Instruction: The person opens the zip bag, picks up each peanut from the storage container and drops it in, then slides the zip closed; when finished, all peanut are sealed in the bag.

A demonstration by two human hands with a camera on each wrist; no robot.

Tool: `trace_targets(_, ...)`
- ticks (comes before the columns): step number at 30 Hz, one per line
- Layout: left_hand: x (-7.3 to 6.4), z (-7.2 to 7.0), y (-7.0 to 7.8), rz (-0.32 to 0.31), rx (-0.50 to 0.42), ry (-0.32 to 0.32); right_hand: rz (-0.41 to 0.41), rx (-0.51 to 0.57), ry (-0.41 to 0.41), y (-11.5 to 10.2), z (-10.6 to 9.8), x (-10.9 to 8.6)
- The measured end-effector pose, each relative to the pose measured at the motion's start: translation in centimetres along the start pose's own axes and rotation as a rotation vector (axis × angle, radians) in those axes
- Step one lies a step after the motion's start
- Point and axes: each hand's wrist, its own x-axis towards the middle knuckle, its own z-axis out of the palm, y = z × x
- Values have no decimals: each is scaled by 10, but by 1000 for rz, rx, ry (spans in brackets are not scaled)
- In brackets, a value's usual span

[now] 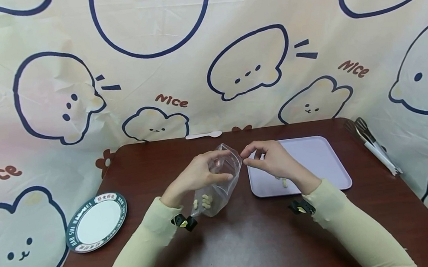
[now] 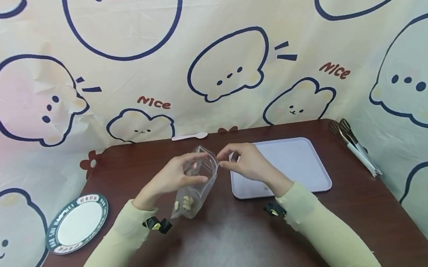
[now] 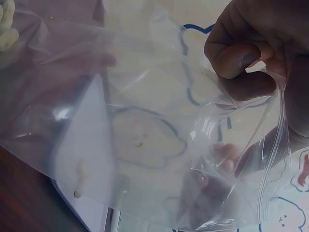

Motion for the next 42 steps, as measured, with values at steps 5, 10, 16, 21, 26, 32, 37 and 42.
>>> trace_targets(5,-1,0,0,-4,2,1,43,-30,14,14,-13,-5)
trace_targets(10,-1,0,-1,5,2,-1,70,-75,-15,31,-21,-10)
trace_targets(16,-1,-1,-2,26,5,0,98,-111,-70,58,-28,-14)
trace_targets(21,-2,-1,-2,27,3,-1,128,-127,-97,84,-31,-17)
trace_targets(26,-3,-1,-2,25,12,-2,161,-169,-118,107,-32,-19)
trace_targets(32,-2,-1,-3,25,10,-2,208,-194,-142,129,-29,-20)
trace_targets(37,-3,-1,-4,21,6,-3,249,-182,-188,141,-24,-18)
trace_targets(42,-3,-1,-4,23,5,-5,270,-191,-217,148,-19,-17)
